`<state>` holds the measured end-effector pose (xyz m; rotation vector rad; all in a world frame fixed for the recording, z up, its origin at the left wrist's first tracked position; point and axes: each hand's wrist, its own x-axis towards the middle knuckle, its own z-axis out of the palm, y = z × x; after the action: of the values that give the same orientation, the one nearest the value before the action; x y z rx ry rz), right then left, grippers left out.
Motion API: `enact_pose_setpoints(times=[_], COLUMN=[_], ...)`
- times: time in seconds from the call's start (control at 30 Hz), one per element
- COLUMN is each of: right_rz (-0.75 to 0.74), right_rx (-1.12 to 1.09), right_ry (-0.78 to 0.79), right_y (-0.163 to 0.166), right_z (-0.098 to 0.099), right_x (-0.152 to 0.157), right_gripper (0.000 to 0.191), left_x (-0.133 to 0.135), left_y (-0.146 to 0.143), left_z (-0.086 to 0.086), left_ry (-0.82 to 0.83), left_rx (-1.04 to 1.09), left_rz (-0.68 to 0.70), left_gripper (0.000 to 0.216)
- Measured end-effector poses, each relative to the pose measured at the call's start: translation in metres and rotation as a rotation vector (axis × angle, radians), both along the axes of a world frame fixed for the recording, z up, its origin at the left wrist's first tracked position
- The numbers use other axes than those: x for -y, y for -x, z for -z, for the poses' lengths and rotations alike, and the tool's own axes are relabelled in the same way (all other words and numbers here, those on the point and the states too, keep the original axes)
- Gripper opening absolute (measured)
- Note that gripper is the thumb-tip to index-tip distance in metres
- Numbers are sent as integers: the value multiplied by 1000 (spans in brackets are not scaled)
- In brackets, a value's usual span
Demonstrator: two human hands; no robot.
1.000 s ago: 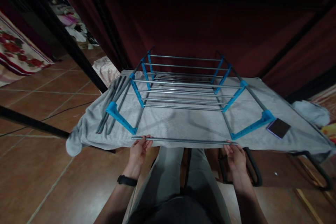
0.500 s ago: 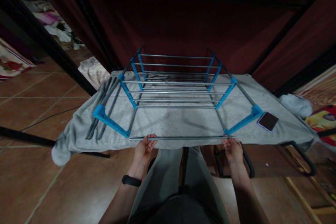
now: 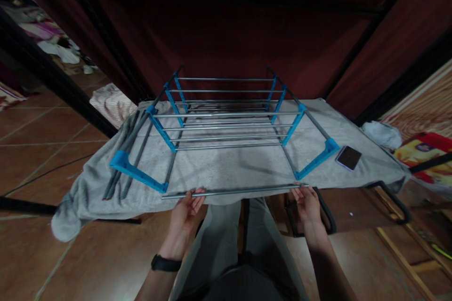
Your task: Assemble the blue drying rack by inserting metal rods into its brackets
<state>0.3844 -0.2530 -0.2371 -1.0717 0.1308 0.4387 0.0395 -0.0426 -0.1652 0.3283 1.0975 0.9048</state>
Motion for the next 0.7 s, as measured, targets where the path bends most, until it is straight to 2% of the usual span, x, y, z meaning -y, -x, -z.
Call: enact_pose_setpoints(times=[0.2,0.4,0.7], right_rz=[3,-95,-282], right_rx=[-18,-51,2], right_ry=[-14,-22,13], right_y=[14,46,101], right_z=[-4,-20,-41], right_x=[-2,-27,-75], right_gripper=[44,44,46], left_x=[17,36,28], left_y=[-6,-17,-29], left_z=[-22,-56,-89], left_ry=[-115,-355,-729], left_rx=[-11,-24,-163], left_rz=[-10,-5,24], left_gripper=[14,11,21])
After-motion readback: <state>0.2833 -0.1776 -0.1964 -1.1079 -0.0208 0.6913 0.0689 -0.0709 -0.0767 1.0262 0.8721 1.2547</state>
